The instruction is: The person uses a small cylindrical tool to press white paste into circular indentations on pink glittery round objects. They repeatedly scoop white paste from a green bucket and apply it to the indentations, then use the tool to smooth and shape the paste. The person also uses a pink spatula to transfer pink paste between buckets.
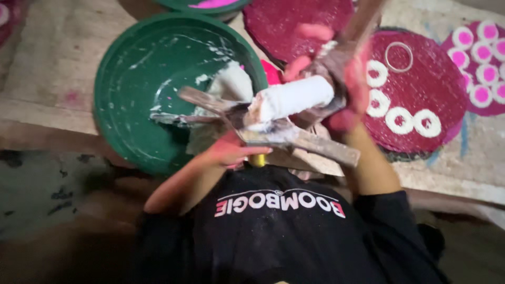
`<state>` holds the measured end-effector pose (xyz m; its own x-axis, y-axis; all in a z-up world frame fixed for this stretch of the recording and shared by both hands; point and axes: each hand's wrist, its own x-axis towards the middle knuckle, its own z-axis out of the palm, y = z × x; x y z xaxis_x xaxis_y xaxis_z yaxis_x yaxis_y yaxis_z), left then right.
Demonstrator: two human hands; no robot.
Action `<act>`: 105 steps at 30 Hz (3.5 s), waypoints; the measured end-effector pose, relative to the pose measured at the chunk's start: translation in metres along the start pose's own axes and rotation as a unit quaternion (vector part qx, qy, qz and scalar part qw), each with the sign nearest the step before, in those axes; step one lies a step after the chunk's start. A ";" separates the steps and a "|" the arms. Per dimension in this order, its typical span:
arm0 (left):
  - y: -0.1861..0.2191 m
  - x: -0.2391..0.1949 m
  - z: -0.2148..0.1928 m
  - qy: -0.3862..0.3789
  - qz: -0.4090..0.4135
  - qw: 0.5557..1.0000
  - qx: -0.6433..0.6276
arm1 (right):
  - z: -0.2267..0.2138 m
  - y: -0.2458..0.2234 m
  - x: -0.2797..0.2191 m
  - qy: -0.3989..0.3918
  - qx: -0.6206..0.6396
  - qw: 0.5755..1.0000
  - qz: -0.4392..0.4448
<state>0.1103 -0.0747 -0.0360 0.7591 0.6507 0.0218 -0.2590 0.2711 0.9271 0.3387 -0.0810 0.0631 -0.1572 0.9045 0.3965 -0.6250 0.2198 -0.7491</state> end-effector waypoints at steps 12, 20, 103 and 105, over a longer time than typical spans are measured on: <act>-0.020 0.052 0.124 -0.114 -0.043 0.972 -0.202 | -0.042 -0.117 -0.120 -0.228 -0.588 0.743 -0.223; -0.022 0.173 0.211 -0.283 0.069 0.934 0.208 | -0.148 -0.187 -0.200 -0.114 -0.428 0.895 0.054; -0.171 0.378 0.083 -0.035 0.224 0.800 -0.556 | -0.277 -0.175 -0.089 0.056 -0.452 0.634 0.625; -0.181 0.380 0.094 -0.027 0.216 0.783 -0.583 | -0.277 -0.180 -0.090 0.046 -0.479 0.612 0.628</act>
<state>0.5018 0.0572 -0.1600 0.4664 0.8377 0.2842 -0.8438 0.5177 -0.1412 0.6768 -0.1006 0.0155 0.0177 0.5879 -0.8087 0.6868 -0.5950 -0.4175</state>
